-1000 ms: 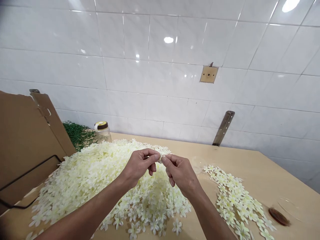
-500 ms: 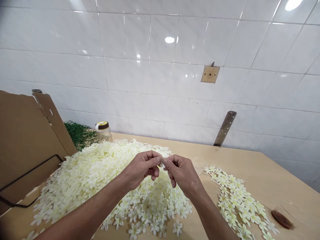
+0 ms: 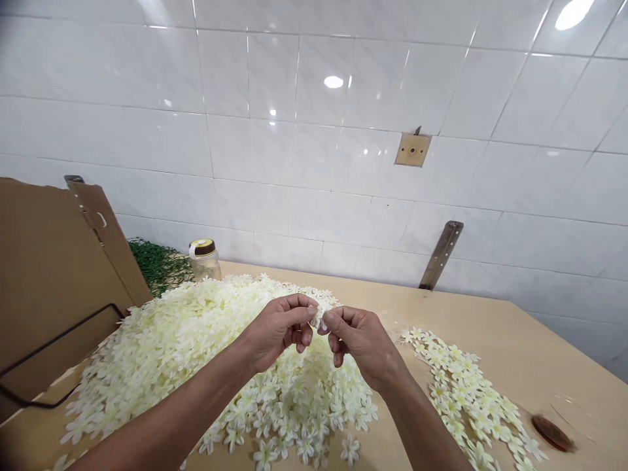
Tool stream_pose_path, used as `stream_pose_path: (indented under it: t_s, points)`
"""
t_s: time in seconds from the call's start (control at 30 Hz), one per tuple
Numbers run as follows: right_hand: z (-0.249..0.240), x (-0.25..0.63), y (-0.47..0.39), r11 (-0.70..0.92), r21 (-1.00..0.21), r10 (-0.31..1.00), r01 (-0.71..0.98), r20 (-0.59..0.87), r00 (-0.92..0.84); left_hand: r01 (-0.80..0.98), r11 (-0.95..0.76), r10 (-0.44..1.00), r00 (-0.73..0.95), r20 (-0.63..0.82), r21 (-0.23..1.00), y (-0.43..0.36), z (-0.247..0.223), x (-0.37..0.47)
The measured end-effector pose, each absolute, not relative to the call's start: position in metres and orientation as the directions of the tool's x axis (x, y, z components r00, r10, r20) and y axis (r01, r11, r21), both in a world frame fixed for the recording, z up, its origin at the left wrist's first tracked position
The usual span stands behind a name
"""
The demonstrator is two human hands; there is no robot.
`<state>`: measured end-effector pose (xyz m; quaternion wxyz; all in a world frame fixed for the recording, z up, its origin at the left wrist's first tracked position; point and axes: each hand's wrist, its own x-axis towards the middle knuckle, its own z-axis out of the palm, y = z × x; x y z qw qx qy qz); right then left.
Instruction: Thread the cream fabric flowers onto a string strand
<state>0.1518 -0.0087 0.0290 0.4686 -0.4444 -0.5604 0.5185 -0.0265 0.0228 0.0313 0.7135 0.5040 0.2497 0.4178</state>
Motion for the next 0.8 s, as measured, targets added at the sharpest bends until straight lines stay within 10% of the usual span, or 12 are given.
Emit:
stream_pose_path:
  t_s: [0.53, 0.8]
  points:
    - [0.036, 0.159, -0.009, 0.072, -0.996, 0.983, -0.052, 0.080, -0.165, -0.420, 0.110, 0.926, 0.372, 0.060, 0.901, 0.034, 0.040, -0.038]
    - [0.017, 0.159, 0.003, 0.087, -0.882, 0.993, 0.464, 0.111, 0.026, -0.299, 0.018, 0.923, 0.371, 0.098, 0.954, 0.030, 0.035, -0.034]
